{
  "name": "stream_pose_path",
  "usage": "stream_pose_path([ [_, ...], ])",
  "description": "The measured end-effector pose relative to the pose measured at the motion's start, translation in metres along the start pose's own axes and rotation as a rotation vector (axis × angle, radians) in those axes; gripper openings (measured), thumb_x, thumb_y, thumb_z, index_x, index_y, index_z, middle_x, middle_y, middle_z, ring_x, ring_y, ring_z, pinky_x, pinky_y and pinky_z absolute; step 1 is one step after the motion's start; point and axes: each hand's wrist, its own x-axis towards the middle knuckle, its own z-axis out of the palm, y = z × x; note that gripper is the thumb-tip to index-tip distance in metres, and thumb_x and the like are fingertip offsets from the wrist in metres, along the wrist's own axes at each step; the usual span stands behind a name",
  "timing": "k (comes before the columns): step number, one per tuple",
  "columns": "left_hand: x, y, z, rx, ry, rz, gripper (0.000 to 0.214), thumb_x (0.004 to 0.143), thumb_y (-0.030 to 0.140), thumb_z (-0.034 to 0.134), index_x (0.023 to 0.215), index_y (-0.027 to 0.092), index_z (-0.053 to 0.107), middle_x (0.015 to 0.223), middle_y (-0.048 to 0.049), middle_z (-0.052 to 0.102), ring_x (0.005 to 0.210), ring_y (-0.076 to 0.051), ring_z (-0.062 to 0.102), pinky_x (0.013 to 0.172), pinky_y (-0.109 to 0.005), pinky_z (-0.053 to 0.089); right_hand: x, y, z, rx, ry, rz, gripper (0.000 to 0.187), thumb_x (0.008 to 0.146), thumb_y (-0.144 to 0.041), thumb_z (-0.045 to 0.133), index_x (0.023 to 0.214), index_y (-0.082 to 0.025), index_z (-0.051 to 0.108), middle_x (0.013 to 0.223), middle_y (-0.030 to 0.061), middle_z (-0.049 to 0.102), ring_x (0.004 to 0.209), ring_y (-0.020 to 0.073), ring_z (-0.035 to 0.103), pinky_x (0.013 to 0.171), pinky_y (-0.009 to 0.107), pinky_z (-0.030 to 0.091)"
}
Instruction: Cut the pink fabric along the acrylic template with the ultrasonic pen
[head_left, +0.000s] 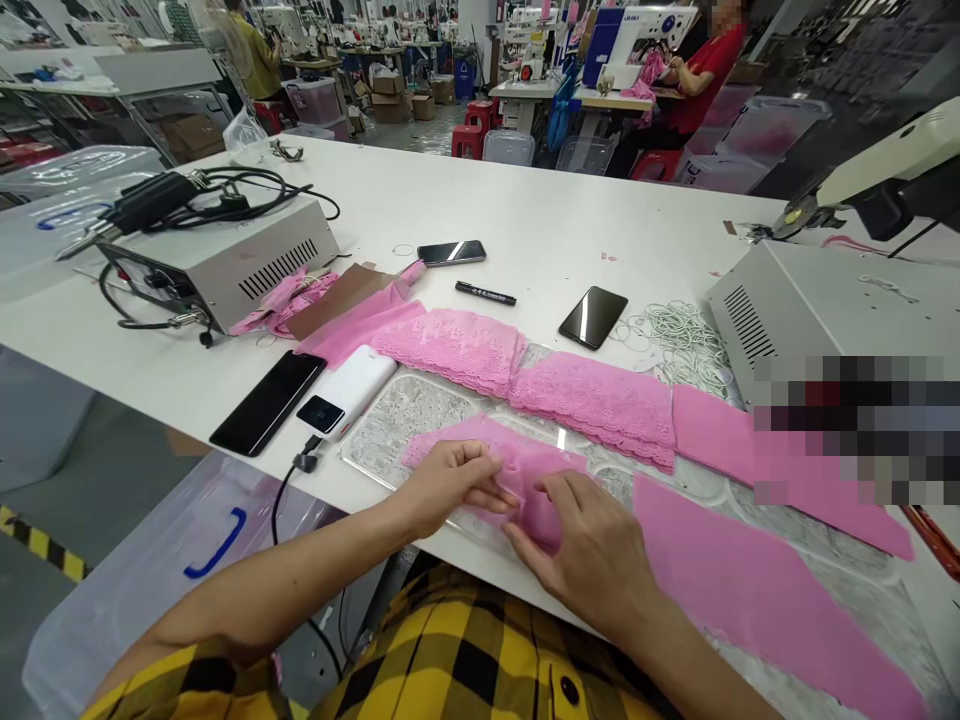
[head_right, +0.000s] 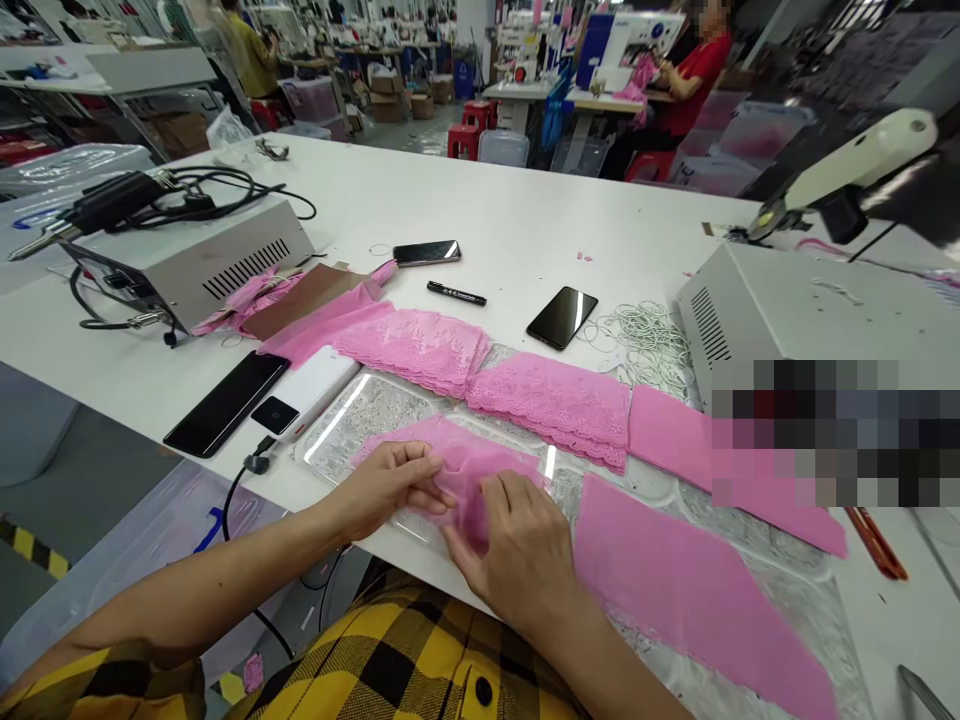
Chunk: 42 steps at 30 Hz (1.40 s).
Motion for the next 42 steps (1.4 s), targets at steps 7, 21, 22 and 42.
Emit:
stream_pose_path([
  [7,0.020,0.009,0.004,-0.112,0.046,0.046,0.033,0.078,0.038,0.075,0.070,0.011,0.057,0.067,-0.0088,0.069,0.064,-0.016,0.070,0.064,-0.024,0.059,0.011,0.026,0.019,-0.102,0.040,0.001,0.018,0.083,-0.011,0.049,0.075,-0.017,0.064,0.067,0.0024,0.062,0.058,0.0130,0.054,0.055,0.026,0.039],
  [21,-0.031,0.013,-0.043,0.460,0.145,0.264,0.022,0.076,0.022,0.065,0.056,0.014,0.063,0.051,-0.0002,0.058,0.048,-0.011,0.055,0.049,-0.021,0.045,-0.014,0.030,0.011,0.131,-0.025,-0.358,0.034,0.086,0.000,0.053,0.113,-0.017,0.065,0.095,0.0083,0.066,0.089,0.0180,0.061,0.075,0.032,0.052],
  [22,-0.033,0.011,-0.043,0.560,0.120,0.360,0.018,0.079,0.022,0.064,0.062,0.014,0.067,0.062,-0.0027,0.064,0.058,-0.013,0.060,0.056,-0.022,0.049,-0.017,0.029,0.012,0.132,-0.035,-0.364,0.033,0.086,0.000,0.053,0.112,-0.016,0.065,0.094,0.0083,0.066,0.087,0.0176,0.060,0.074,0.031,0.051],
  [42,-0.017,0.009,-0.086,1.420,-0.142,0.825,0.021,0.090,0.026,0.058,0.107,0.019,0.066,0.130,-0.0146,0.061,0.123,-0.027,0.056,0.112,-0.045,0.034,-0.024,0.033,0.017,0.161,-0.003,-0.386,0.032,0.090,-0.004,0.045,0.112,-0.017,0.065,0.090,0.0076,0.069,0.081,0.0166,0.064,0.074,0.030,0.054],
])
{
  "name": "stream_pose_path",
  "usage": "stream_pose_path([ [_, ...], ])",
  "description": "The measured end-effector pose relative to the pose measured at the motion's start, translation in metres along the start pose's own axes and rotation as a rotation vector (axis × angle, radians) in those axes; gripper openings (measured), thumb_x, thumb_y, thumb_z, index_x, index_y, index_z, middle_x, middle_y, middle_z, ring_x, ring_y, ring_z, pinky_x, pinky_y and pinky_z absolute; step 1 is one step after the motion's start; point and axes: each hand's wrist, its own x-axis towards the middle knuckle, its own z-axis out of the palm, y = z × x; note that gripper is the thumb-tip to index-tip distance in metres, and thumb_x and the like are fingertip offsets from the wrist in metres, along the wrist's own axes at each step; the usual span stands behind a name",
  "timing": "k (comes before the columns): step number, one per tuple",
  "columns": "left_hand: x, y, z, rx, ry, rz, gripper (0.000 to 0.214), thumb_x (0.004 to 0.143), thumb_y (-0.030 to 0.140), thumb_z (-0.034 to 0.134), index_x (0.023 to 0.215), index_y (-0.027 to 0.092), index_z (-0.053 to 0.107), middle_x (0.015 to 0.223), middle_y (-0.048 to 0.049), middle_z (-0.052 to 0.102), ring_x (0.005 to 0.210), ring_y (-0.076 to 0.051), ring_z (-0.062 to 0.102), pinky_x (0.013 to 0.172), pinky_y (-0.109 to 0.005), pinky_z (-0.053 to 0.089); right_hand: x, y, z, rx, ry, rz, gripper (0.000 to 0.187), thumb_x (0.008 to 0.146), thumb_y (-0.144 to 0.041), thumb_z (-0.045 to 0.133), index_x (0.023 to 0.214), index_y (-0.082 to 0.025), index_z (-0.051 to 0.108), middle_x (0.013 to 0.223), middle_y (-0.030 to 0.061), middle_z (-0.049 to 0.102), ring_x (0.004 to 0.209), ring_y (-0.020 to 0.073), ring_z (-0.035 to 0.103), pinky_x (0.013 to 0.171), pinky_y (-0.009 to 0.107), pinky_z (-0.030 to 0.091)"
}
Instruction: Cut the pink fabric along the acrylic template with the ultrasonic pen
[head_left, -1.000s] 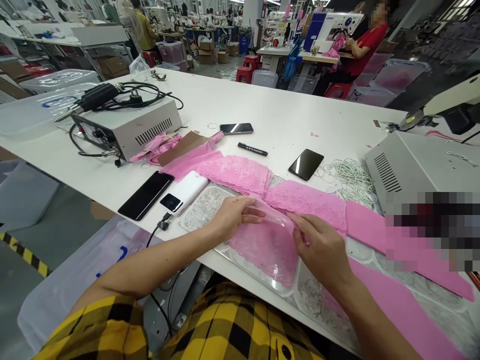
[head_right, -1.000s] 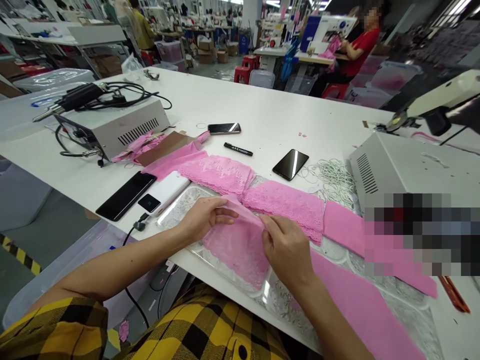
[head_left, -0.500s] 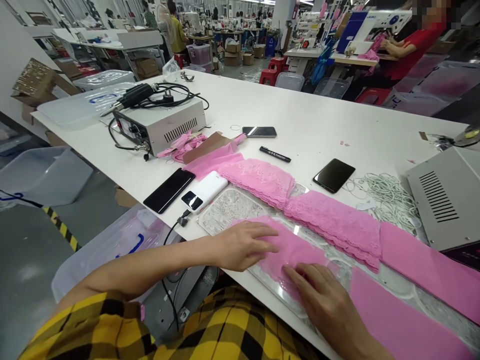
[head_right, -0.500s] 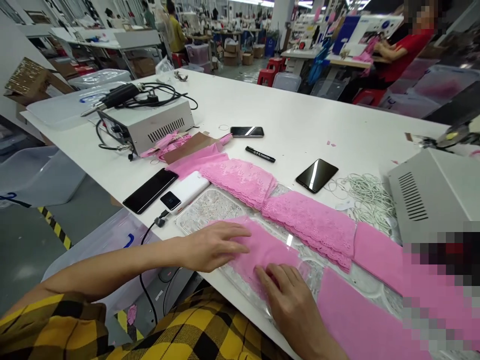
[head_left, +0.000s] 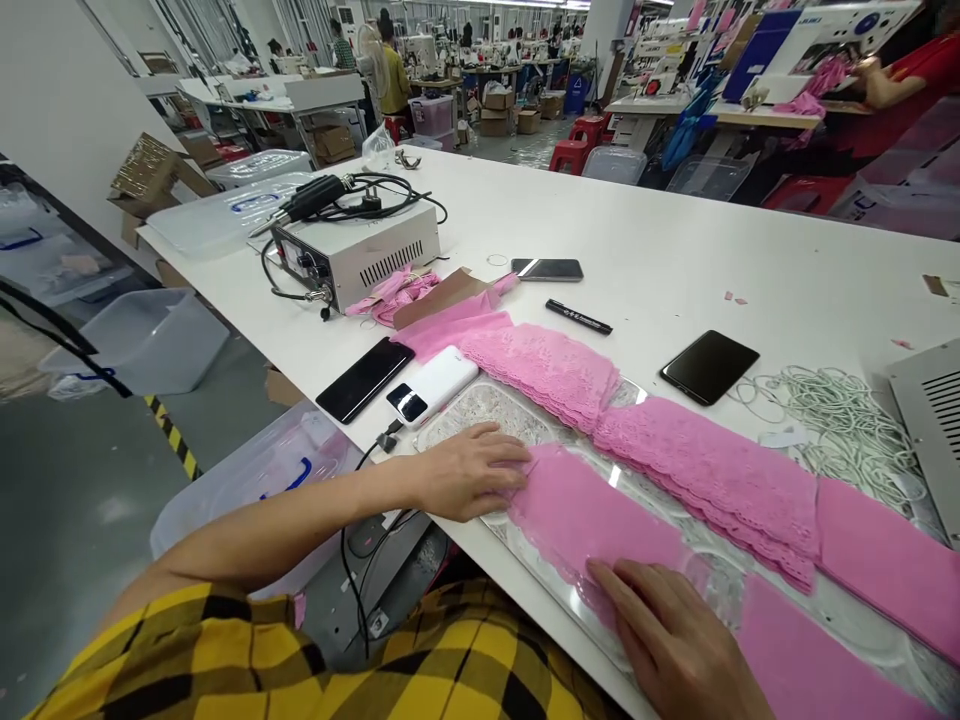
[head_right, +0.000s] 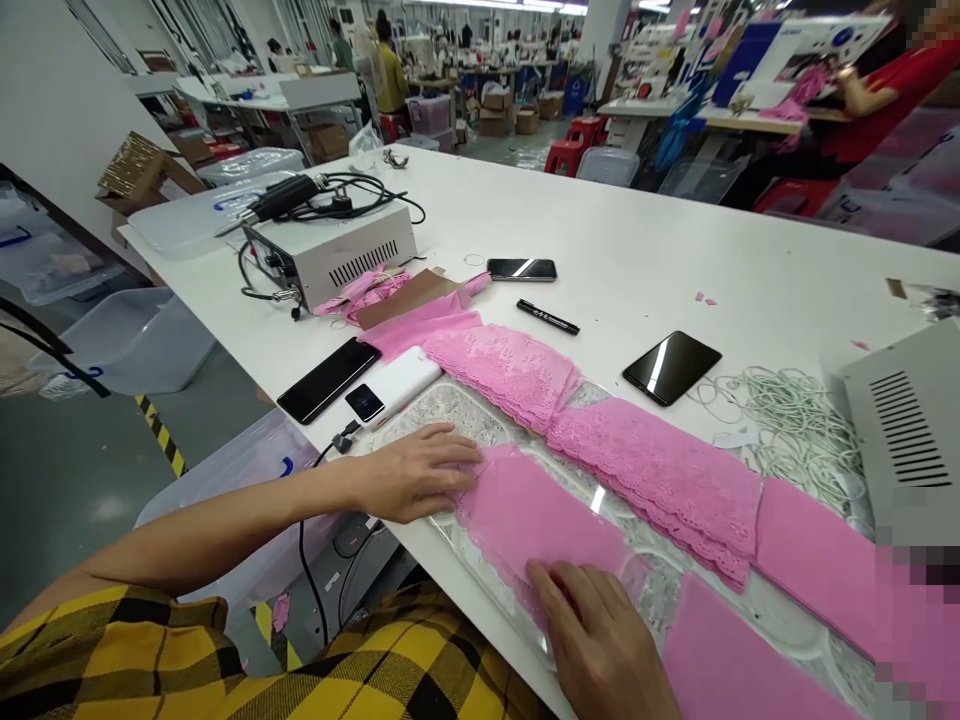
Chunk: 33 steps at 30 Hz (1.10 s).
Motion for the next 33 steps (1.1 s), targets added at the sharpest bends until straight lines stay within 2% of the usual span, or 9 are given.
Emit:
stream_pose_path([
  [4,-0.010,-0.001,0.000,-0.028,0.099,-0.314,0.030,0.087,0.040,0.065,0.102,0.014,0.065,0.115,-0.0170,0.062,0.109,-0.029,0.058,0.100,-0.044,0.043,-0.002,0.000,0.001,0.014,0.004,0.012,0.029,0.091,-0.007,0.046,0.110,-0.016,0.065,0.091,0.0084,0.068,0.082,0.0165,0.065,0.075,0.029,0.054],
  [7,-0.018,0.002,-0.003,-0.038,0.142,-0.448,0.032,0.084,0.044,0.068,0.093,0.013,0.066,0.103,-0.0149,0.060,0.098,-0.028,0.057,0.091,-0.043,0.047,-0.005,0.001,0.002,0.028,0.012,0.024,0.028,0.091,-0.009,0.047,0.111,-0.018,0.065,0.091,0.0079,0.069,0.082,0.0170,0.065,0.073,0.030,0.054],
  [12,-0.014,0.008,-0.005,-0.180,0.115,-0.526,0.010,0.082,0.024,0.066,0.076,0.016,0.065,0.090,-0.0067,0.065,0.085,-0.018,0.061,0.078,-0.028,0.048,-0.006,0.001,0.005,0.040,0.027,0.031,0.029,0.091,-0.009,0.048,0.113,-0.018,0.065,0.091,0.0078,0.069,0.081,0.0175,0.065,0.071,0.030,0.054],
  [17,-0.006,0.002,-0.009,-0.309,0.063,-0.589,0.015,0.086,0.027,0.059,0.076,0.017,0.063,0.062,0.0014,0.065,0.056,-0.011,0.060,0.053,-0.019,0.043,-0.005,0.001,0.003,0.020,0.020,0.020,0.030,0.091,-0.008,0.046,0.113,-0.018,0.065,0.091,0.0081,0.068,0.082,0.0173,0.065,0.072,0.030,0.054],
  [22,-0.009,0.003,-0.016,-0.224,0.082,-0.630,0.008,0.083,0.018,0.057,0.078,0.018,0.065,0.059,0.0022,0.062,0.057,-0.013,0.061,0.056,-0.020,0.044,-0.004,0.000,0.002,0.004,0.012,0.012,0.029,0.091,-0.007,0.046,0.112,-0.015,0.064,0.091,0.0092,0.068,0.081,0.0173,0.065,0.071,0.030,0.055],
  [26,0.001,0.017,-0.012,-0.144,0.096,-0.530,0.012,0.085,0.022,0.060,0.090,0.019,0.071,0.090,-0.0068,0.069,0.086,-0.020,0.064,0.079,-0.029,0.048,-0.004,-0.001,0.004,-0.003,0.026,0.015,0.030,0.090,-0.005,0.046,0.113,-0.016,0.063,0.092,0.0087,0.068,0.082,0.0171,0.065,0.072,0.030,0.055],
  [30,0.023,0.024,0.004,-0.056,-0.015,-0.152,0.033,0.085,0.031,0.070,0.116,0.020,0.068,0.131,-0.0159,0.060,0.117,-0.030,0.058,0.100,-0.042,0.044,-0.005,-0.001,0.003,-0.015,0.012,0.010,0.031,0.091,-0.005,0.045,0.113,-0.016,0.063,0.092,0.0087,0.068,0.081,0.0167,0.064,0.072,0.029,0.055],
  [32,0.030,0.020,0.010,0.014,-0.078,0.028,0.032,0.087,0.033,0.069,0.116,0.019,0.067,0.139,-0.0169,0.054,0.131,-0.034,0.048,0.107,-0.050,0.037,-0.005,-0.001,0.002,-0.019,0.008,0.003,0.030,0.091,-0.006,0.045,0.113,-0.015,0.063,0.092,0.0088,0.067,0.081,0.0166,0.064,0.072,0.029,0.055],
  [33,0.032,0.016,0.012,0.038,-0.098,0.069,0.026,0.088,0.032,0.067,0.111,0.018,0.068,0.139,-0.0160,0.055,0.134,-0.034,0.045,0.111,-0.052,0.033,-0.005,-0.001,0.001,-0.019,0.007,0.002,0.030,0.092,-0.006,0.045,0.113,-0.015,0.063,0.092,0.0088,0.067,0.082,0.0165,0.064,0.072,0.029,0.055],
])
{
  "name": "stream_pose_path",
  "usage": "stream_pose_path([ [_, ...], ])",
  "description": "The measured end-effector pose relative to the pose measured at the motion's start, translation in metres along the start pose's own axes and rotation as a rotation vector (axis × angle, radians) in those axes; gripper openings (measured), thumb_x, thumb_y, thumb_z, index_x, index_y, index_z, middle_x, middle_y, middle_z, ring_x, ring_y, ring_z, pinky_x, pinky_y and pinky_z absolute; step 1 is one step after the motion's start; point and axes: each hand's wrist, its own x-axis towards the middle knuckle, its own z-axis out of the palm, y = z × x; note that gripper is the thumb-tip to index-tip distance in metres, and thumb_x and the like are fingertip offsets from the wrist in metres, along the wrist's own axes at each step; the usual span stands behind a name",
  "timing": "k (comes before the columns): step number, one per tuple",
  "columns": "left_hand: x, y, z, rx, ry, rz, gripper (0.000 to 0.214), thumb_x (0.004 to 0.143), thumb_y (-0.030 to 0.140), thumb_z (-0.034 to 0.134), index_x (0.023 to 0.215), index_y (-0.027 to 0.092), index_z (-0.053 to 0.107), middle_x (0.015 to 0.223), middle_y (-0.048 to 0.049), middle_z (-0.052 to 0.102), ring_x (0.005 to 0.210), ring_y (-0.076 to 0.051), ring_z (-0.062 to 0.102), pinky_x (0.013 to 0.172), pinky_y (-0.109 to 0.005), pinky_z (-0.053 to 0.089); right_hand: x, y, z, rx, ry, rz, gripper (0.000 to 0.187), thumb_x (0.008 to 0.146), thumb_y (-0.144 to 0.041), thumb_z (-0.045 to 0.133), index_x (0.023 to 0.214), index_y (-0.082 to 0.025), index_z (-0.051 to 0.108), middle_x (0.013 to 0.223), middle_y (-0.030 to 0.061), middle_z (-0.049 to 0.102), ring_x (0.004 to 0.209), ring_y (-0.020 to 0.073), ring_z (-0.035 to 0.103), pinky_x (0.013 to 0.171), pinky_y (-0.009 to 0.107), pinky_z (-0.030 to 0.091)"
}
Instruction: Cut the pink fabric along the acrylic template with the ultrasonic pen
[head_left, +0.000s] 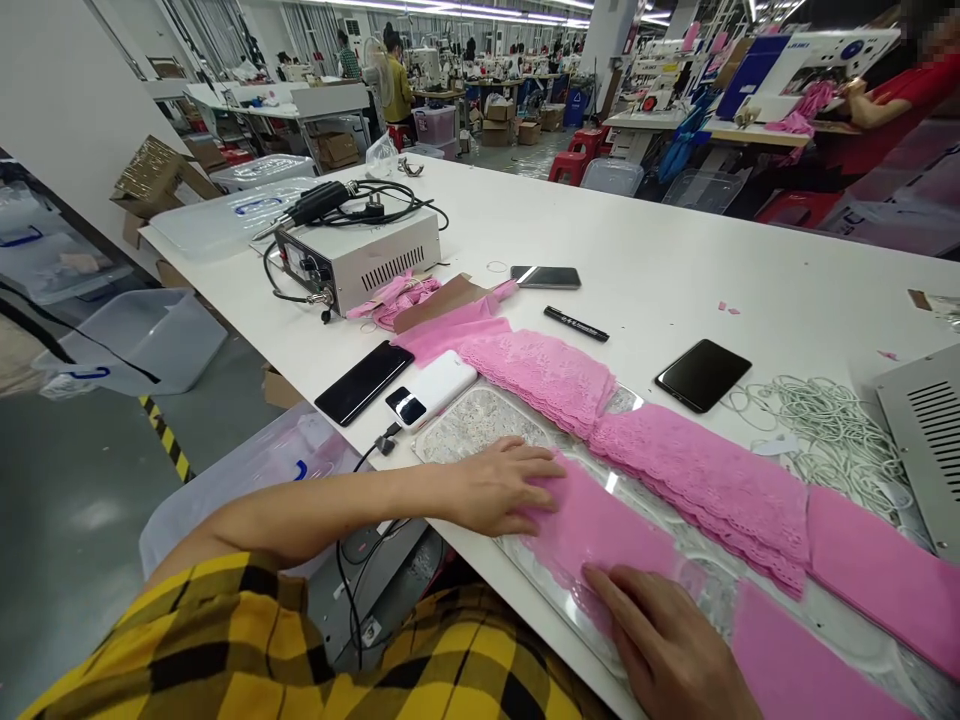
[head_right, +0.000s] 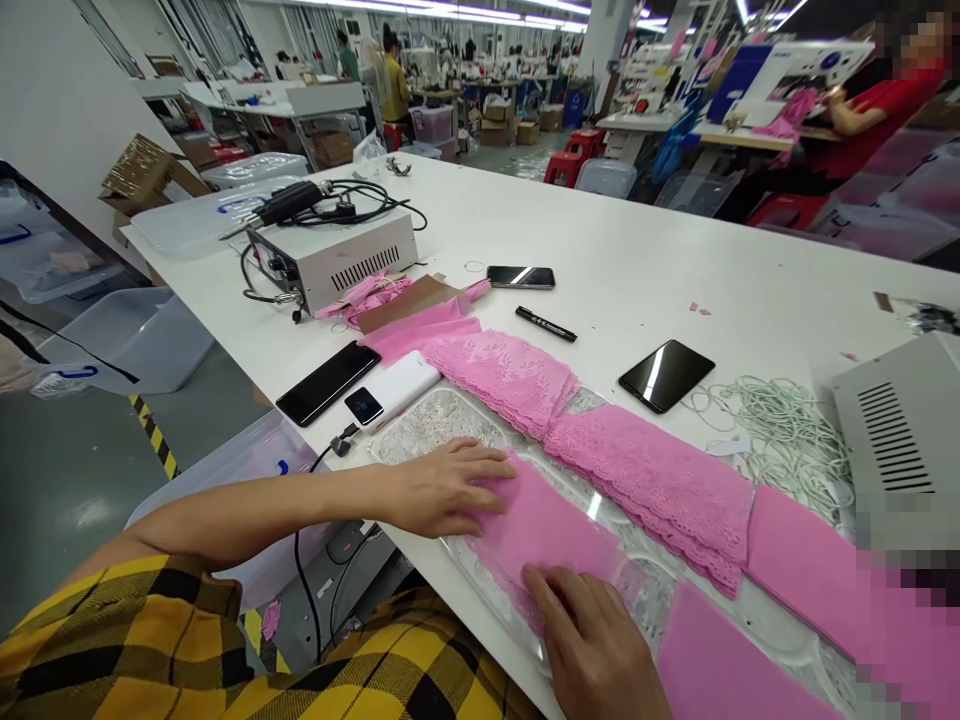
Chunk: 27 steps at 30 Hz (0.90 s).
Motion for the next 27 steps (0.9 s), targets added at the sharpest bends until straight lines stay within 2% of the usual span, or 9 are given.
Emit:
stream_pose_path([
  [2,-0.003,-0.009,-0.001,0.048,-0.007,0.000,0.013,0.090,0.028,0.063,0.097,0.017,0.068,0.133,-0.0141,0.060,0.136,-0.031,0.044,0.116,-0.054,0.025,0.000,-0.001,0.000,-0.001,-0.002,0.004,0.029,0.092,-0.007,0.044,0.114,-0.016,0.063,0.092,0.0087,0.067,0.083,0.0165,0.063,0.072,0.029,0.054],
  [5,-0.016,-0.018,-0.008,0.143,0.046,-0.120,0.010,0.089,0.018,0.057,0.083,0.017,0.065,0.126,-0.0121,0.063,0.130,-0.028,0.050,0.117,-0.053,0.022,0.001,-0.002,0.000,-0.001,0.005,0.015,0.029,0.093,-0.006,0.044,0.114,-0.015,0.063,0.093,0.0088,0.067,0.084,0.0165,0.062,0.073,0.029,0.054],
  [8,-0.026,-0.018,-0.015,0.209,0.099,-0.230,0.012,0.085,0.012,0.053,0.082,0.017,0.063,0.120,-0.0108,0.065,0.121,-0.026,0.056,0.115,-0.051,0.026,0.003,-0.003,0.001,0.012,0.001,0.012,0.030,0.092,-0.005,0.044,0.113,-0.014,0.063,0.093,0.0088,0.066,0.084,0.0164,0.062,0.074,0.029,0.053],
  [10,-0.026,-0.012,-0.015,0.183,0.112,-0.249,0.011,0.084,0.013,0.053,0.084,0.017,0.062,0.120,-0.0100,0.065,0.116,-0.025,0.058,0.114,-0.049,0.029,0.004,-0.003,0.000,0.021,-0.005,0.015,0.030,0.092,-0.005,0.044,0.112,-0.014,0.064,0.092,0.0087,0.066,0.084,0.0164,0.061,0.073,0.029,0.053],
  [12,-0.022,-0.005,-0.015,0.103,0.106,-0.271,0.009,0.084,0.015,0.053,0.083,0.018,0.061,0.112,-0.0081,0.067,0.106,-0.022,0.060,0.107,-0.042,0.037,0.006,-0.003,-0.001,0.020,-0.007,0.022,0.029,0.092,-0.006,0.044,0.112,-0.015,0.064,0.091,0.0083,0.066,0.082,0.0164,0.061,0.072,0.029,0.052],
  [14,-0.017,0.000,-0.014,0.032,0.105,-0.321,0.011,0.085,0.015,0.052,0.079,0.017,0.060,0.095,-0.0063,0.067,0.092,-0.019,0.061,0.092,-0.033,0.045,0.007,-0.004,-0.003,0.012,-0.021,0.029,0.030,0.092,-0.005,0.044,0.112,-0.015,0.064,0.091,0.0078,0.067,0.081,0.0164,0.060,0.071,0.029,0.051],
  [17,-0.016,0.002,-0.016,-0.008,0.135,-0.400,0.013,0.086,0.013,0.049,0.075,0.016,0.057,0.079,-0.0044,0.061,0.076,-0.017,0.057,0.072,-0.027,0.046,0.008,-0.004,-0.005,-0.002,-0.037,0.042,0.030,0.092,-0.006,0.045,0.113,-0.016,0.063,0.092,0.0076,0.067,0.082,0.0168,0.060,0.072,0.030,0.051],
  [22,-0.022,0.000,-0.022,-0.066,0.150,-0.473,0.012,0.080,0.010,0.050,0.070,0.017,0.053,0.072,-0.0006,0.056,0.066,-0.013,0.051,0.063,-0.023,0.041,0.008,-0.005,-0.008,0.005,-0.012,0.049,0.029,0.090,-0.004,0.047,0.110,-0.016,0.064,0.093,0.0079,0.067,0.086,0.0178,0.061,0.077,0.031,0.052],
  [27,-0.029,0.001,-0.023,-0.077,0.162,-0.527,0.011,0.077,0.009,0.051,0.069,0.016,0.053,0.073,-0.0005,0.056,0.066,-0.013,0.051,0.063,-0.024,0.039,0.009,-0.004,-0.013,0.026,-0.050,0.074,0.030,0.090,-0.005,0.048,0.113,-0.016,0.063,0.095,0.0081,0.067,0.085,0.0177,0.060,0.076,0.031,0.052],
])
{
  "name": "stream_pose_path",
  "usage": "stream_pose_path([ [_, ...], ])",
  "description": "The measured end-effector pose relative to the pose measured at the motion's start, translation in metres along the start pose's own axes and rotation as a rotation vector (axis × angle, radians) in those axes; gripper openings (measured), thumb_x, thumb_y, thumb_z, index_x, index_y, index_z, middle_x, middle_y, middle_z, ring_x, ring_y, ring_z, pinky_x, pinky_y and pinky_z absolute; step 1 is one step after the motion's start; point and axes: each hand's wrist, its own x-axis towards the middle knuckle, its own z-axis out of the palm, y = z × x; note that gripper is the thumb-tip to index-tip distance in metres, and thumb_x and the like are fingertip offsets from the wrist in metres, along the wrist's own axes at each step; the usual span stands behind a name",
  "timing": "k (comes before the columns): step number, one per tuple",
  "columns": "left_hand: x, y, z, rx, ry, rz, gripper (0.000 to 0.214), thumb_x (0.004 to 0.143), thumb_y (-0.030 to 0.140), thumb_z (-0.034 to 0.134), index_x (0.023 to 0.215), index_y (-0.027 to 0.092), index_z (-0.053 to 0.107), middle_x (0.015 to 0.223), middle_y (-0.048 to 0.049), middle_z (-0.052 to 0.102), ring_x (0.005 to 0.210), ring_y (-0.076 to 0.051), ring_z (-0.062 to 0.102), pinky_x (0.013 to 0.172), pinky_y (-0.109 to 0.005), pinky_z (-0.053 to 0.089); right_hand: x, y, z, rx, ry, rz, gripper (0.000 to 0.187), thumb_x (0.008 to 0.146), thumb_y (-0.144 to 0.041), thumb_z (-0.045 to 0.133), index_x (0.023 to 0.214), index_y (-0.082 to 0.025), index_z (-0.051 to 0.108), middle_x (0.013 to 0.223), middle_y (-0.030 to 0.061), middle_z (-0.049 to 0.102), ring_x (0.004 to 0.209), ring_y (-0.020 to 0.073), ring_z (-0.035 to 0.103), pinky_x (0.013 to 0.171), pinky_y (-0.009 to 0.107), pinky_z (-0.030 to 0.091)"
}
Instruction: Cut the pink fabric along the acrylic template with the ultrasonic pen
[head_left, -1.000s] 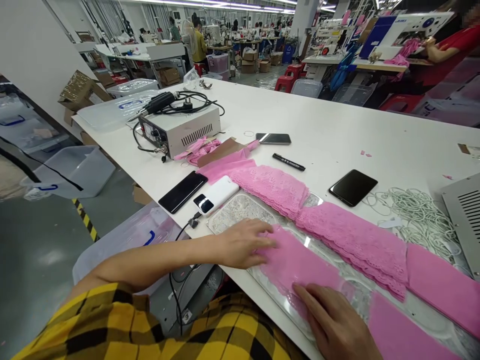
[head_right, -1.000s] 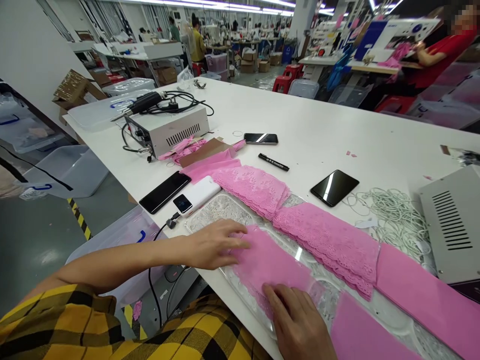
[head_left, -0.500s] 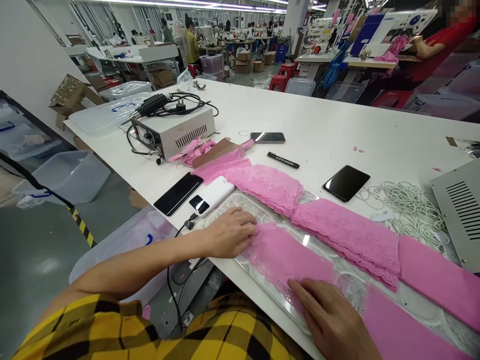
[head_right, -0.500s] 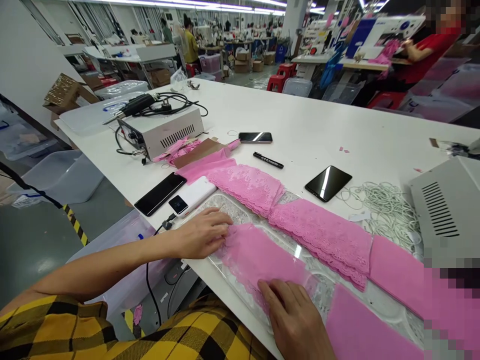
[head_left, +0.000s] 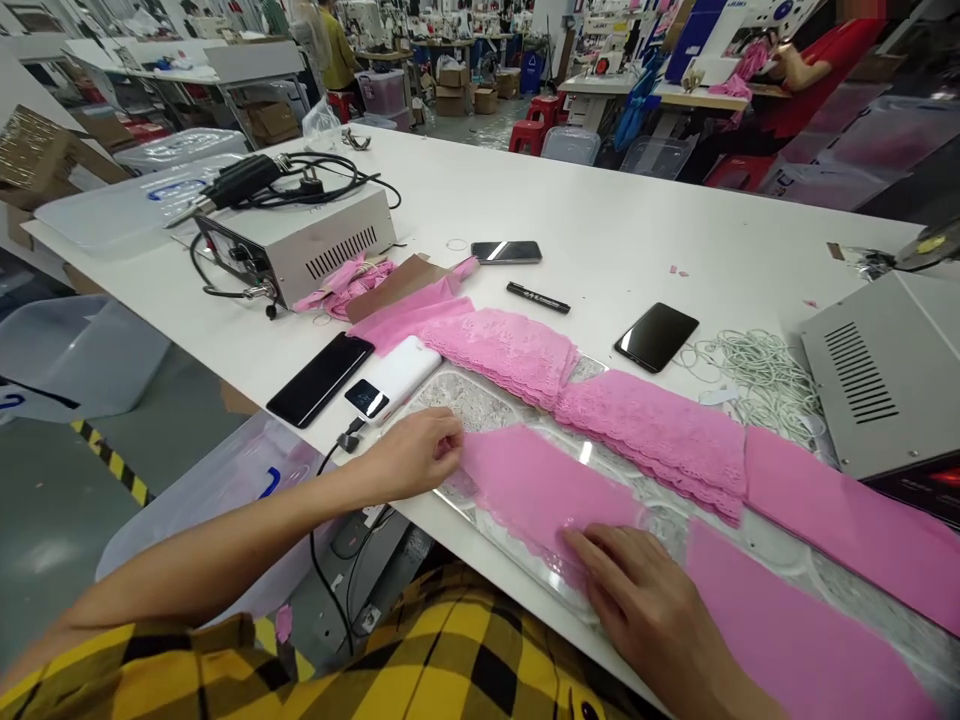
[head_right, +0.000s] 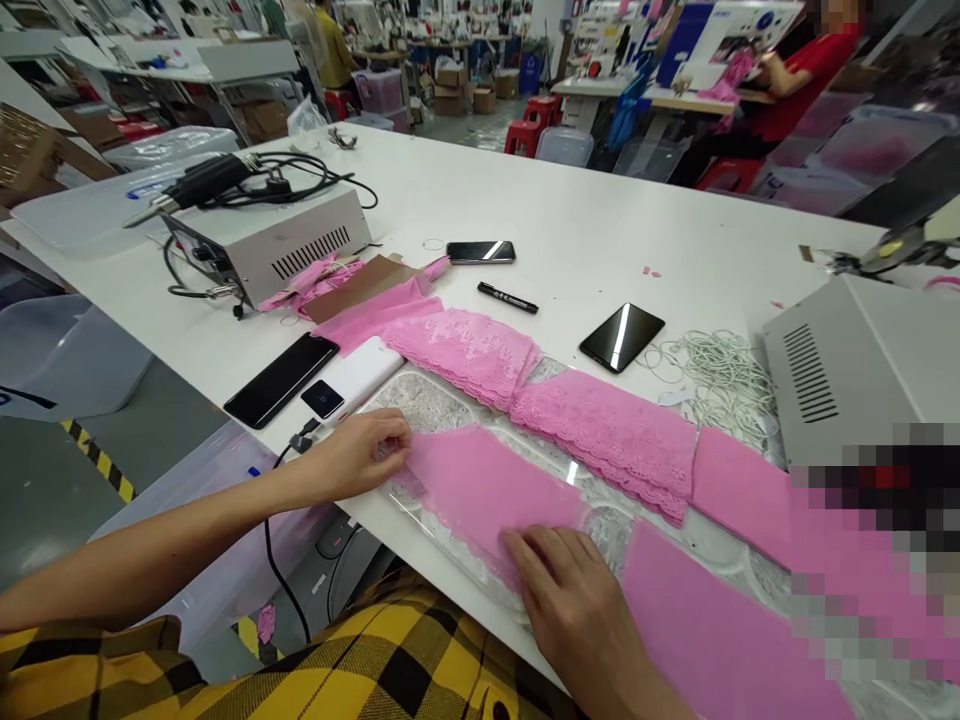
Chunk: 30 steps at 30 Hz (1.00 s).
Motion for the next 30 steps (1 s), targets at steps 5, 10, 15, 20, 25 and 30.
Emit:
stream_pose_path([
  [5,-0.008,-0.007,0.002,-0.001,0.019,0.008,0.013,0.080,0.010,0.049,0.070,0.016,0.054,0.078,-0.0027,0.057,0.072,-0.015,0.054,0.067,-0.027,0.041,-0.005,-0.001,-0.007,0.020,-0.034,0.048,0.029,0.089,-0.006,0.049,0.114,-0.015,0.062,0.096,0.0087,0.067,0.087,0.0186,0.060,0.077,0.033,0.053],
  [10,-0.014,-0.014,0.007,0.085,0.097,0.048,0.016,0.086,0.016,0.047,0.075,0.016,0.058,0.083,-0.0049,0.060,0.076,-0.017,0.057,0.067,-0.028,0.045,-0.011,-0.003,-0.009,0.027,-0.017,0.090,0.026,0.086,-0.002,0.049,0.105,-0.016,0.062,0.095,0.0083,0.066,0.088,0.0182,0.060,0.077,0.032,0.054],
  [15,-0.017,-0.016,0.010,0.241,0.181,0.133,0.020,0.090,0.018,0.047,0.075,0.016,0.060,0.083,-0.0067,0.062,0.077,-0.020,0.059,0.069,-0.032,0.048,-0.012,-0.004,-0.013,0.019,0.004,0.079,0.022,0.085,0.000,0.050,0.097,-0.016,0.061,0.093,0.0086,0.066,0.085,0.0175,0.060,0.074,0.032,0.054],
  [20,-0.013,-0.005,0.010,0.296,0.233,0.326,0.019,0.095,0.020,0.048,0.094,0.014,0.066,0.098,-0.0102,0.068,0.089,-0.023,0.065,0.078,-0.037,0.052,-0.020,0.000,-0.017,0.010,0.025,0.130,0.027,0.086,-0.001,0.050,0.104,-0.016,0.063,0.099,0.0096,0.067,0.093,0.0186,0.063,0.080,0.034,0.056],
  [25,0.004,0.015,0.025,0.218,-0.047,0.637,0.035,0.102,0.028,0.045,0.135,0.021,0.056,0.143,-0.0078,0.054,0.137,-0.025,0.046,0.115,-0.046,0.035,-0.025,0.018,-0.015,-0.055,0.061,0.262,0.032,0.088,-0.006,0.052,0.115,-0.018,0.064,0.104,0.0089,0.068,0.097,0.0185,0.065,0.080,0.032,0.058],
  [30,0.017,0.024,0.043,0.196,-0.281,0.663,0.051,0.100,0.045,0.047,0.147,0.025,0.043,0.158,-0.0069,0.032,0.147,-0.030,0.028,0.121,-0.053,0.020,-0.022,0.029,-0.007,-0.156,0.034,0.263,0.040,0.091,-0.012,0.052,0.129,-0.022,0.058,0.120,0.0081,0.068,0.112,0.0223,0.062,0.093,0.042,0.056],
])
